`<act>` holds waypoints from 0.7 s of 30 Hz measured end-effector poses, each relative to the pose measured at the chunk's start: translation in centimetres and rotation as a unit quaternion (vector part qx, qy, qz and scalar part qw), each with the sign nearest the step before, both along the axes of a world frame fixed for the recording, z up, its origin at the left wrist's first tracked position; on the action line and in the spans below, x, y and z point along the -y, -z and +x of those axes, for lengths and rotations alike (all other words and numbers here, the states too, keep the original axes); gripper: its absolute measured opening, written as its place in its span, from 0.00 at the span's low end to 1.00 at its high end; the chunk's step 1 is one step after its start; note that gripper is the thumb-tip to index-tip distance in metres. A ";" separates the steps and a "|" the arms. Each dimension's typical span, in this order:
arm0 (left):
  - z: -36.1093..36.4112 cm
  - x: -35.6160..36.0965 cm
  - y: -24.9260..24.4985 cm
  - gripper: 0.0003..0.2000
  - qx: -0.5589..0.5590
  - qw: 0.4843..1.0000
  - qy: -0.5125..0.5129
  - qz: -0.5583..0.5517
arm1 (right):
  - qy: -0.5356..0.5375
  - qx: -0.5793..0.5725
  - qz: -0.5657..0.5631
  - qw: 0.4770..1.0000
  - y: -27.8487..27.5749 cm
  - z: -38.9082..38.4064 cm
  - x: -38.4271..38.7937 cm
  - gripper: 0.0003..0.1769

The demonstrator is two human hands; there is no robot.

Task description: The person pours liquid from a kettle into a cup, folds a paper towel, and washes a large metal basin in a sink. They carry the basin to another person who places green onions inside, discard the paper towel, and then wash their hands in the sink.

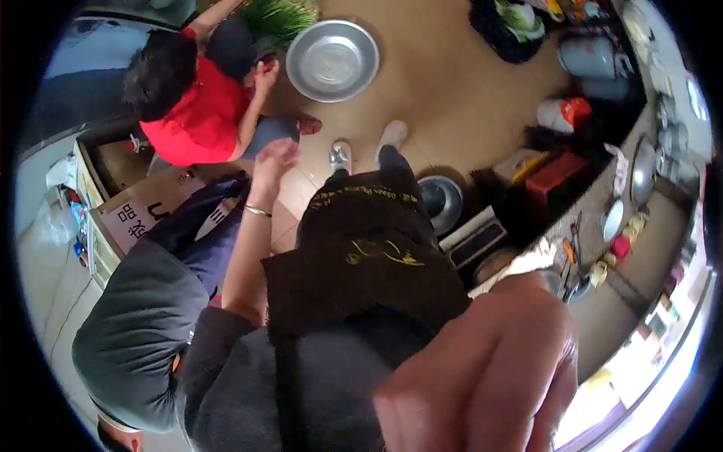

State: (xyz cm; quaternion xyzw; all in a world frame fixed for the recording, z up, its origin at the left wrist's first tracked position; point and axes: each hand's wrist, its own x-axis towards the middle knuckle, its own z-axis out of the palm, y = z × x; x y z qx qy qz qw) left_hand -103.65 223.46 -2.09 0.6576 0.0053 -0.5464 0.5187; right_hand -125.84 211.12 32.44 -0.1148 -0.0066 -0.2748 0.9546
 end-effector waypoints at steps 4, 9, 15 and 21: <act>0.1 4.5 3.1 0.13 0.003 0.998 -0.035 0.059 | -0.141 0.083 0.015 0.986 3.7 2.3 9.0 0.11; 0.0 11.3 14.7 0.14 -0.021 0.993 -0.059 0.103 | -0.235 0.208 0.058 0.948 14.9 7.1 21.8 0.17; 1.1 17.0 38.9 0.21 -0.089 0.957 -0.032 0.272 | -0.133 0.056 0.007 0.989 36.4 10.5 31.5 0.14; 2.8 19.2 62.6 0.25 -0.105 0.941 -0.091 0.307 | -0.021 -0.170 -0.126 0.977 58.2 11.2 34.6 0.12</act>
